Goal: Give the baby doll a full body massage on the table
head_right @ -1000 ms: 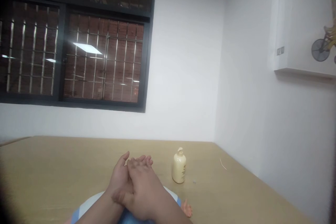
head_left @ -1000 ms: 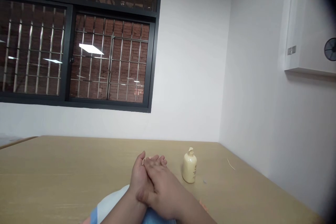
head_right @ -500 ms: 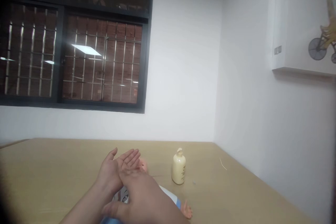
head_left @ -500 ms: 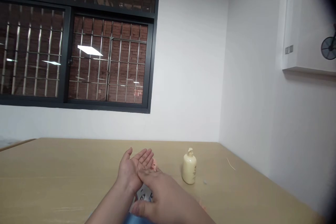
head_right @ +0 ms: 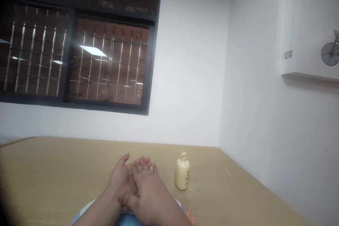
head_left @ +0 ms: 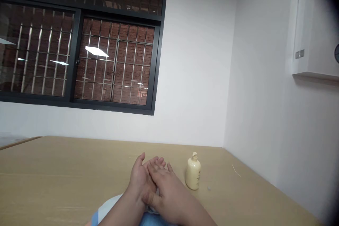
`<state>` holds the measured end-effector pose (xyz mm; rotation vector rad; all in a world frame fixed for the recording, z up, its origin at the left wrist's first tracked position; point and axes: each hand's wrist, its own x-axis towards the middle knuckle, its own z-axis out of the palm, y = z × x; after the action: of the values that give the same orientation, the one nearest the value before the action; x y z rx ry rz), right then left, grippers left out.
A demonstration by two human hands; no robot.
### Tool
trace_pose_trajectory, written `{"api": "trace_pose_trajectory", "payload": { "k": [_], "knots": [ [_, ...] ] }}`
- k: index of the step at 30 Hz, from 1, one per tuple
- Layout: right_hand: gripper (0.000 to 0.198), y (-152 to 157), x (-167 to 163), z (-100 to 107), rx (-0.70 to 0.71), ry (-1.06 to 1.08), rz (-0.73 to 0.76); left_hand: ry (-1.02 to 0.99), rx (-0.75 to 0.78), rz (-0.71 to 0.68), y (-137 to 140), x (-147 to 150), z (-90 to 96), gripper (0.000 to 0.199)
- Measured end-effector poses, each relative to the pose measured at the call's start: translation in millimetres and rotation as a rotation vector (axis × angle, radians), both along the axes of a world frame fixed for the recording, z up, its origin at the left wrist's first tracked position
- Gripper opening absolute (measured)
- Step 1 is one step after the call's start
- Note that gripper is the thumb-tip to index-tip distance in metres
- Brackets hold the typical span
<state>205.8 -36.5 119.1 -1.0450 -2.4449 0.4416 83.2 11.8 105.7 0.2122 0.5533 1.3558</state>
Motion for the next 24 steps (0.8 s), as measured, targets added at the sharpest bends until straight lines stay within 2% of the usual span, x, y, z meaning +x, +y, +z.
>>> {"api": "trace_pose_trajectory", "payload": {
  "k": [6,10,14,18,21,24],
  "knots": [
    [0.08,-1.0,-1.2,1.1,-0.012,0.006,-0.001,0.054,0.082,0.059,12.4,-29.2,1.8,0.06],
    [0.085,-13.0,-3.5,8.8,-0.043,0.051,0.066,0.076,0.069,0.086,14.6,-33.4,2.1,0.061],
    [0.091,-21.8,-5.5,14.3,-0.061,0.087,0.116,0.068,0.046,0.093,12.9,-25.0,-3.4,0.061],
    [0.091,-17.2,-6.0,8.1,-0.058,0.09,0.084,0.023,0.043,0.044,6.6,-6.4,-12.1,0.06],
    [0.084,-8.3,-4.1,0.4,-0.047,0.083,0.044,-0.017,0.009,0.037,1.9,6.6,-13.8,0.057],
    [0.075,1.1,-1.4,-4.3,-0.016,0.045,0.024,-0.028,-0.021,0.033,0.5,7.5,-9.1,0.053]
  ]
}}
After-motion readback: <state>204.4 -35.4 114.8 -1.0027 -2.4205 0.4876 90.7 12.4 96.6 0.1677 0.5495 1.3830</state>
